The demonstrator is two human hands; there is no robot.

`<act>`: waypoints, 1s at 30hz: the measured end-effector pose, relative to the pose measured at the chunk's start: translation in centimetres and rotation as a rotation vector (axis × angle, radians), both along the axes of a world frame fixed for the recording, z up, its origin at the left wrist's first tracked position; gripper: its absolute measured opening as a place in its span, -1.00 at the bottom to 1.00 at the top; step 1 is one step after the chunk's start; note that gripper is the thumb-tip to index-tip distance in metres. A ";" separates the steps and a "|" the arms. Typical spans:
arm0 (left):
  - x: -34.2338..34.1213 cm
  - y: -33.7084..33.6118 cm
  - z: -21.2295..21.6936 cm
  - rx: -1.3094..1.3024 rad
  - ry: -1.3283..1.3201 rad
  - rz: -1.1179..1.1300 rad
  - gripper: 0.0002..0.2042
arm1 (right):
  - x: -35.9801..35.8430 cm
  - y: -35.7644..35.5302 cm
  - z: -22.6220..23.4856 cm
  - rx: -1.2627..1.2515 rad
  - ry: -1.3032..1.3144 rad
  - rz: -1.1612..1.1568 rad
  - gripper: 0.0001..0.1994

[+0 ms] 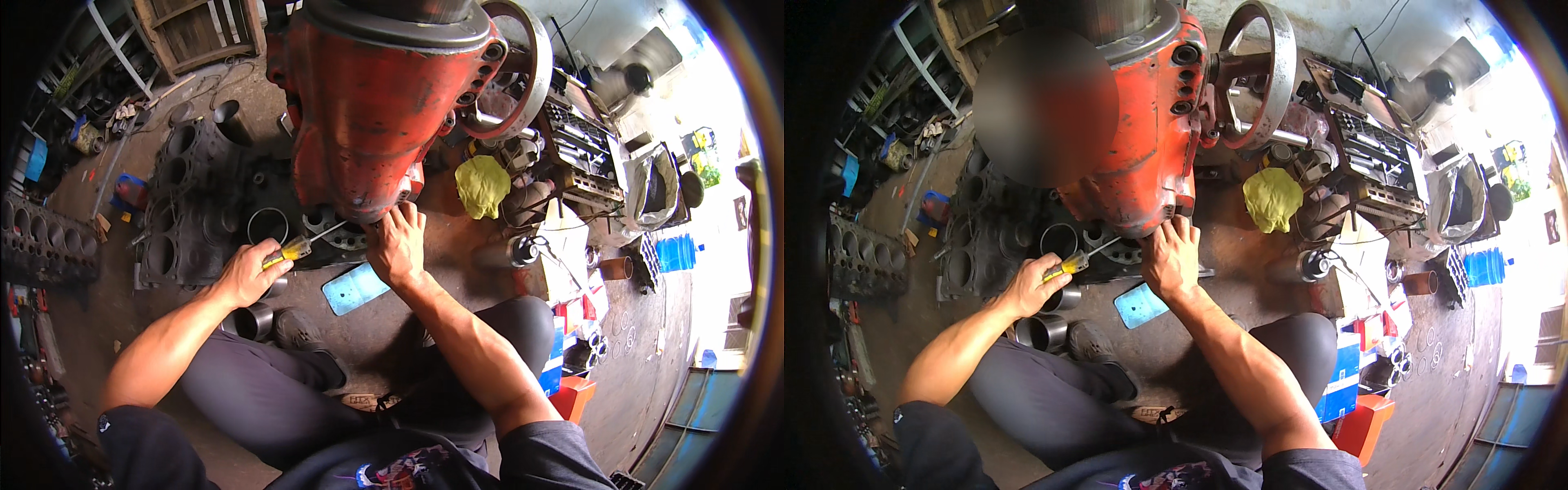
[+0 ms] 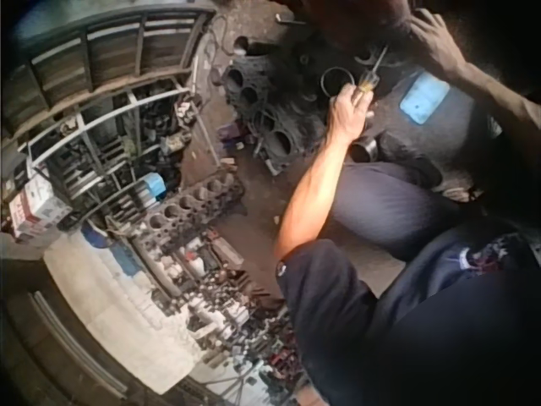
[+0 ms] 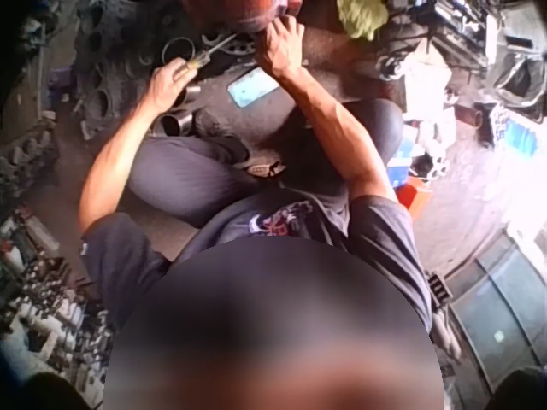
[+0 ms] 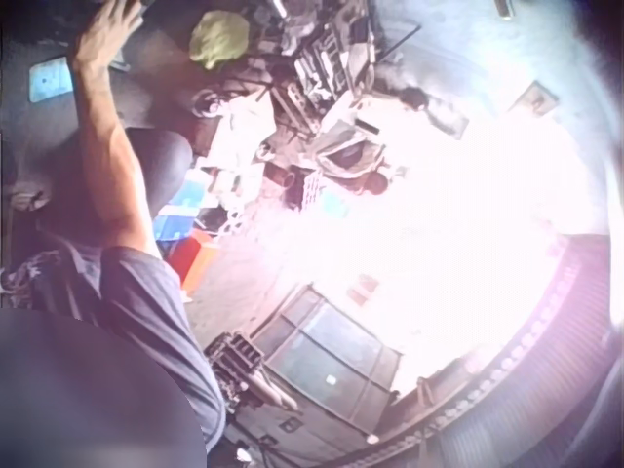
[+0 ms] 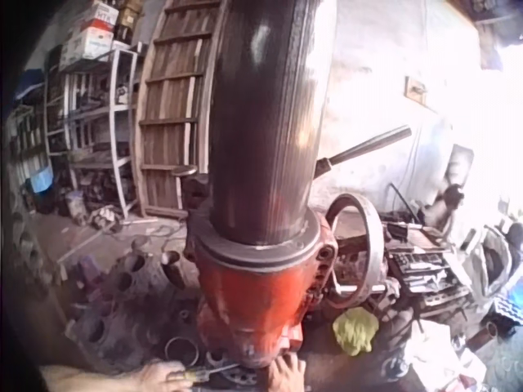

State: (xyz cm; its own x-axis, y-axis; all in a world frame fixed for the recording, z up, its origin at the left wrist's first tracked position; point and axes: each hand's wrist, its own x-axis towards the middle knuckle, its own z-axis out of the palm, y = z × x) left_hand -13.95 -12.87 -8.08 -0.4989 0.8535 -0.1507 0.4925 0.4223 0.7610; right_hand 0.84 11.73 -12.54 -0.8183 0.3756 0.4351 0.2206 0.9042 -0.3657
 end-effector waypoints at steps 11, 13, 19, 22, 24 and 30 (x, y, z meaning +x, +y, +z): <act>-0.4 0.7 0.7 -0.146 -0.655 0.150 -0.72 | -0.1 0.2 0.3 0.014 0.013 0.021 -0.74; -0.6 0.5 0.5 -0.183 -0.795 0.176 -0.73 | -0.1 0.3 0.4 -0.004 0.008 0.026 -0.75; -0.1 0.8 0.2 -0.243 -0.313 0.083 -0.52 | -0.3 0.9 0.3 -0.072 -0.007 0.062 -0.76; 0.2 0.8 0.1 -0.199 -0.106 0.103 -0.44 | -0.3 1.0 0.2 -0.092 -0.002 0.069 -0.76; 0.3 0.7 -0.1 -0.176 -0.106 0.105 -0.41 | -0.2 0.9 0.2 -0.092 0.031 0.074 -0.77; -0.2 0.7 -0.4 -0.201 -0.125 0.091 -0.39 | -0.6 0.7 0.2 -0.092 0.049 0.059 -0.77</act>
